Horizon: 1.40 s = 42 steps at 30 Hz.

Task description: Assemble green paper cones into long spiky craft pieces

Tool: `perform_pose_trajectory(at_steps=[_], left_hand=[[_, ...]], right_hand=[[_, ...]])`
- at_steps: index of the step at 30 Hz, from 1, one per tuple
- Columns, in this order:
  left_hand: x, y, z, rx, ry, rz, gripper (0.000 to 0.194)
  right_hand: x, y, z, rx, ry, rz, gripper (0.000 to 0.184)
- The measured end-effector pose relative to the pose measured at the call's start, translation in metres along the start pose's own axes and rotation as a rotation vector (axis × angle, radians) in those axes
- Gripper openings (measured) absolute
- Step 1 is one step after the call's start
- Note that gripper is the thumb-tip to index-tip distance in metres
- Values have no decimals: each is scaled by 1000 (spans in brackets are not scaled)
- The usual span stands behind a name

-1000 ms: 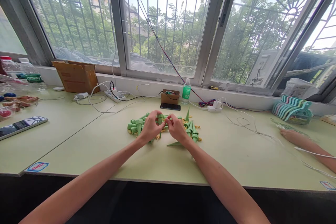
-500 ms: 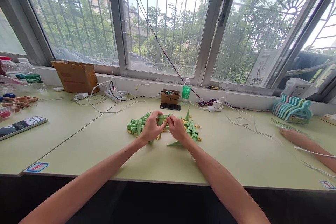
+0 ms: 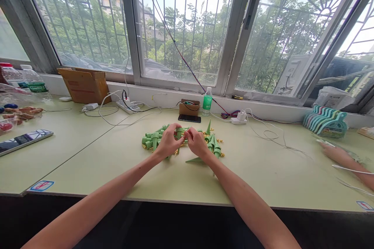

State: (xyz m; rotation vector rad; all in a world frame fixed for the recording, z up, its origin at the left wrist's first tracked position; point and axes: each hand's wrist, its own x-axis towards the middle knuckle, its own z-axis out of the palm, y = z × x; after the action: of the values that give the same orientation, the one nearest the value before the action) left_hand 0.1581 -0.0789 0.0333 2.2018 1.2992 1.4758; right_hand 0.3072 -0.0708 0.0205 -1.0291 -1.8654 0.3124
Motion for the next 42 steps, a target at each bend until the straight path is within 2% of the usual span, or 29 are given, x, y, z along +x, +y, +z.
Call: perform_pose_trajectory(at_steps=[10, 32, 37, 42], left_hand=[[-1, 1, 0, -7, -30, -4, 25], [-1, 0, 2, -31, -44, -4, 25], [-1, 0, 2, -51, -33, -16, 26], [1, 2, 1, -108, 23, -85, 27]], right_hand=[[1, 5, 1, -62, 24, -10, 41], [2, 6, 3, -65, 41, 9, 44], [2, 7, 3, -47, 65, 4, 47], [2, 6, 4, -31, 66, -16, 49]])
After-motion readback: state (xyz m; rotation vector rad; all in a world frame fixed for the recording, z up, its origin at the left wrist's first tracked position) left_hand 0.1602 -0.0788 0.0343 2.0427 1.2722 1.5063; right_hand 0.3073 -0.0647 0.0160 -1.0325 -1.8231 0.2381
